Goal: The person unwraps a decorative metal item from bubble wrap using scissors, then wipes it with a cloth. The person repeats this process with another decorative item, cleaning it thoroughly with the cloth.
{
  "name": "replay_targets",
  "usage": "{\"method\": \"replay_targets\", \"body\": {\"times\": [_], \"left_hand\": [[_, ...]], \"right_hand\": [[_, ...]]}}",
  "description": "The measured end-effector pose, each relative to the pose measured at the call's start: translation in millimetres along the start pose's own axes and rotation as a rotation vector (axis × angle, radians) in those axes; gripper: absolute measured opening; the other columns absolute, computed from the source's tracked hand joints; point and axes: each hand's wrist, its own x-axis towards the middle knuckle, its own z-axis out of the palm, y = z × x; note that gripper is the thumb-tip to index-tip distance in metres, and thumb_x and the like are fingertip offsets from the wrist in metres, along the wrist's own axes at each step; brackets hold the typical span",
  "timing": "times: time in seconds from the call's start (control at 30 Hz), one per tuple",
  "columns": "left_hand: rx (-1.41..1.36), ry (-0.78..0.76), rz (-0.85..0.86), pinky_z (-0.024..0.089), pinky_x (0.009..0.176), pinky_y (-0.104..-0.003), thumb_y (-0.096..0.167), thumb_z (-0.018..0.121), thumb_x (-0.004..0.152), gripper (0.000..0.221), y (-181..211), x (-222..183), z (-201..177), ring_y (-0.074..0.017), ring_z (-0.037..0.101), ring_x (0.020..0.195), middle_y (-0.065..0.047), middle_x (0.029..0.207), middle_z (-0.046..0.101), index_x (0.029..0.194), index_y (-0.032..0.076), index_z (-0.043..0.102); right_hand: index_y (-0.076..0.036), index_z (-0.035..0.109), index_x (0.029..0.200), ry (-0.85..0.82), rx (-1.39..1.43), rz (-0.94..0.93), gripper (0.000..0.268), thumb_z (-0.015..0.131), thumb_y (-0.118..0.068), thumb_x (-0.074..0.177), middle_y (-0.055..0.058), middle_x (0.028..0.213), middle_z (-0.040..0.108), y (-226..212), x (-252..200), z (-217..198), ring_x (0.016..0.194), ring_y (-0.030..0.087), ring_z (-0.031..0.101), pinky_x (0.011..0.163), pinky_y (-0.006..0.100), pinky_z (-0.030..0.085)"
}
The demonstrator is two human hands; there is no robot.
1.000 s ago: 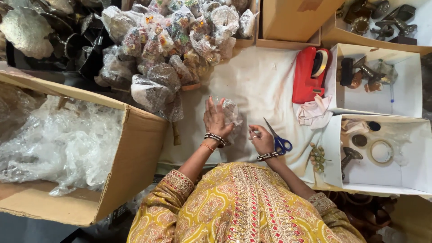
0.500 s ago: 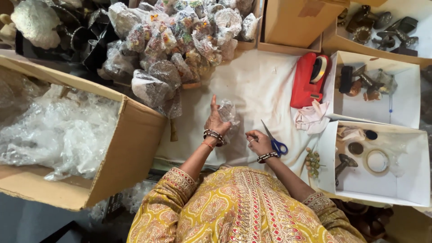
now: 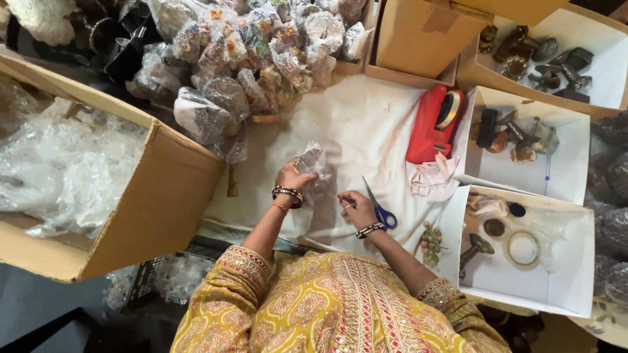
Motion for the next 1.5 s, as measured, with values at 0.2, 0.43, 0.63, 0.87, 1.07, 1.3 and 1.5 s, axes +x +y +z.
{"method": "replay_targets", "body": {"times": [0.2, 0.43, 0.63, 0.87, 1.07, 1.3, 1.5], "left_hand": [[-0.026, -0.007, 0.001, 0.059, 0.080, -0.038, 0.035, 0.084, 0.060, 0.056, -2.1, 2.1, -5.8, -0.0262, 0.075, 0.086, -0.010, 0.096, 0.079, 0.112, 0.016, 0.075], [-0.478, -0.138, 0.048, 0.061, 0.076, -0.038, 0.023, 0.088, 0.063, 0.050, -64.5, 32.0, -2.3, -0.0181, 0.075, 0.080, -0.006, 0.094, 0.079, 0.108, 0.004, 0.076], [-1.167, -0.402, -0.119, 0.060, 0.083, -0.044, 0.012, 0.084, 0.080, 0.034, -164.8, 76.4, 12.4, -0.0235, 0.073, 0.088, -0.009, 0.100, 0.077, 0.110, -0.001, 0.073], [-1.634, -0.627, -0.173, 0.058, 0.096, -0.046, 0.015, 0.075, 0.089, 0.036, -149.3, 82.6, -1.1, -0.0266, 0.072, 0.102, -0.010, 0.113, 0.075, 0.122, 0.003, 0.069], [-1.676, -0.610, -0.180, 0.058, 0.098, -0.046, 0.014, 0.075, 0.090, 0.037, -120.7, 83.4, 9.3, -0.0269, 0.072, 0.105, -0.011, 0.115, 0.074, 0.125, 0.003, 0.067], [-1.622, -0.464, -0.228, 0.059, 0.093, -0.044, 0.012, 0.077, 0.088, 0.032, -115.9, 73.9, 22.2, -0.0252, 0.072, 0.102, -0.009, 0.110, 0.075, 0.117, 0.003, 0.069], [-1.209, -0.175, 0.006, 0.060, 0.077, -0.038, 0.007, 0.086, 0.078, 0.034, -112.9, 67.2, 21.7, -0.0203, 0.071, 0.086, -0.009, 0.101, 0.075, 0.108, 0.000, 0.072]], "right_hand": [[-0.005, 0.071, 0.112, 0.025, -0.092, 0.041, 0.017, 0.066, -0.013, 0.097, 0.004, 0.078, 0.074, -23.6, -7.7, 1.7, 0.059, 0.009, 0.068, 0.048, 0.025, 0.053], [-0.006, 0.072, 0.110, 0.088, -0.085, 0.024, 0.017, 0.068, -0.013, 0.095, 0.002, 0.080, 0.073, -20.0, -9.4, 8.4, 0.059, 0.008, 0.066, 0.048, 0.025, 0.053], [-0.008, 0.073, 0.109, 0.156, -0.070, 0.109, 0.017, 0.068, -0.014, 0.095, 0.004, 0.079, 0.073, -23.7, -4.4, 15.7, 0.057, 0.009, 0.064, 0.047, 0.025, 0.051], [-0.009, 0.071, 0.113, 0.234, -0.389, -0.209, 0.033, 0.077, -0.029, 0.087, 0.004, 0.090, 0.077, -70.1, -22.8, 51.0, 0.067, 0.012, 0.070, 0.063, 0.030, 0.057], [-0.011, 0.070, 0.104, 0.218, -0.720, -0.238, 0.036, 0.081, -0.037, 0.082, 0.007, 0.092, 0.077, -124.8, -40.8, 85.6, 0.074, 0.020, 0.074, 0.066, 0.036, 0.056], [-0.014, 0.072, 0.096, 0.255, -0.429, -0.088, 0.022, 0.066, -0.033, 0.088, 0.008, 0.076, 0.077, -94.8, -20.1, 91.8, 0.073, 0.023, 0.078, 0.071, 0.038, 0.060], [-0.020, 0.079, 0.094, 0.213, -0.734, 0.002, 0.020, 0.070, -0.036, 0.087, 0.009, 0.082, 0.076, -96.2, -19.8, 93.0, 0.076, 0.029, 0.072, 0.070, 0.044, 0.057]]}}
